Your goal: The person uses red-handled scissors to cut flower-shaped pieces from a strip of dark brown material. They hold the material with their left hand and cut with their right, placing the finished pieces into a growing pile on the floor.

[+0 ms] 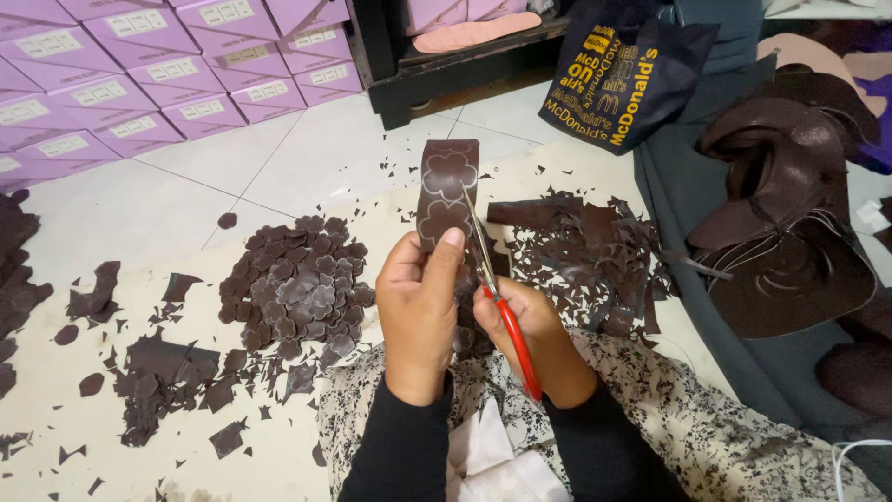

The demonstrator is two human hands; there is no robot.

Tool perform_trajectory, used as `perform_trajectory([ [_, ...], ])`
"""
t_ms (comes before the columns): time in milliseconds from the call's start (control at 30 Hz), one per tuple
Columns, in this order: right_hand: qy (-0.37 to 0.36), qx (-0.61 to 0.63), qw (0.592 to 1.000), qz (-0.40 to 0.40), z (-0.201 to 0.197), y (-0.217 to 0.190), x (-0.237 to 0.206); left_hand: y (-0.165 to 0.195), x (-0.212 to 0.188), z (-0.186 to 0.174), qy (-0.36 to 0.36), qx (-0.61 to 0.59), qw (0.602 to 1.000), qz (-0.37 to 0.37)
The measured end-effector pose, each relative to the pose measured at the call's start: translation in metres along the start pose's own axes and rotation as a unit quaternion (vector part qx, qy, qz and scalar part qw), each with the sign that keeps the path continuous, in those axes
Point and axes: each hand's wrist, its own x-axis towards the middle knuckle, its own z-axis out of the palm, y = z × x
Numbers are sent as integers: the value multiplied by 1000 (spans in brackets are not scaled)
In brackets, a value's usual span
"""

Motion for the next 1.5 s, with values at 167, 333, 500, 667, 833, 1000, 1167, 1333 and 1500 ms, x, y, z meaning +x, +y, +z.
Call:
perform_trajectory([
  [167,-23,-1,998,53,-5,-9,1,4,0,0,-11,8,1000,4],
  [333,-69,-19,996,48,-9,-23,-1,8,1,-3,-2,29,999,19],
  [500,-90,-17,994,53,-10,-27,-1,9,0,-4,-4,62,996,65],
  [667,-83,-7,994,67,-9,-23,0,9,0,-3,-5,64,996,66],
  [833,-73,-32,994,76,-12,-19,0,9,0,-3,-7,78,995,69],
  [1000,-80,-29,996,28,-10,-17,1,9,1,-3,-3,67,996,66],
  [1167,-68,-61,994,54,-11,-21,2,8,1,-3,1,58,996,60],
  [1333,-58,-67,995,47,-9,-20,2,8,1,-5,5,56,997,54],
  [1500,-52,-77,995,35,-9,-15,2,8,1,-7,3,56,997,59],
])
